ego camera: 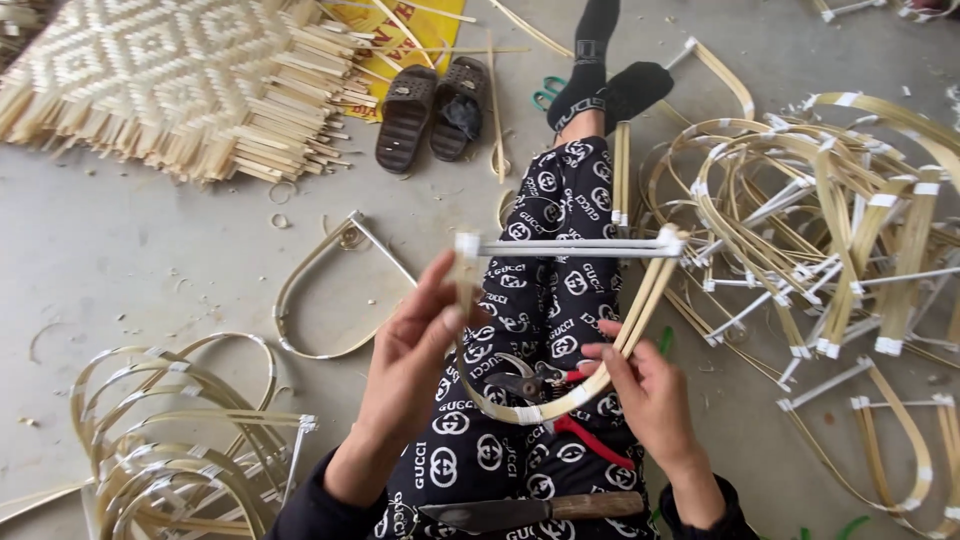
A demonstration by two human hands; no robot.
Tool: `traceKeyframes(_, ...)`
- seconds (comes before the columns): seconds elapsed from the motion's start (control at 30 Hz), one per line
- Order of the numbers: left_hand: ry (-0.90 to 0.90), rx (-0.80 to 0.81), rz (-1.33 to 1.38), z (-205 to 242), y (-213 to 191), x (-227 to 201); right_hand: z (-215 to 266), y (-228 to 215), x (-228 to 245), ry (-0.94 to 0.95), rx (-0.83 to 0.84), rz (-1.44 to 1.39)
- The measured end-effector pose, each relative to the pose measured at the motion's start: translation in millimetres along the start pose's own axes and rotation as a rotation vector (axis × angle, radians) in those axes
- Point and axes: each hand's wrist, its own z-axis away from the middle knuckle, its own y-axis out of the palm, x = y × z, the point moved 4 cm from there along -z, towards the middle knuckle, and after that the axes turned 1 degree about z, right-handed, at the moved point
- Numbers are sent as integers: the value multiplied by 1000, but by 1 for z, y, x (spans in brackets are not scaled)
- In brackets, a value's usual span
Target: The recorder uses pliers to cut and assemble white plastic or metal supports onto bamboo semi-circular frames while seated on the floor.
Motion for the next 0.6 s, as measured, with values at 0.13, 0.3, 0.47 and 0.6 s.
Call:
traceKeyframes(0.13, -316, 521, -255, 39, 20, 3, -4, -7, 10, -37, -86, -188)
traceKeyframes(0.3, -370, 684, -115, 53, 16, 33, -2, -9, 6, -119, -84, -188)
traceKeyframes(0.47, -395, 872, -67, 60, 19, 40, 9, 9, -21, 135, 63, -507)
traceKeyframes(0.6, -330, 743, -202, 30, -4, 49, 9, -30, -54, 106, -29, -287)
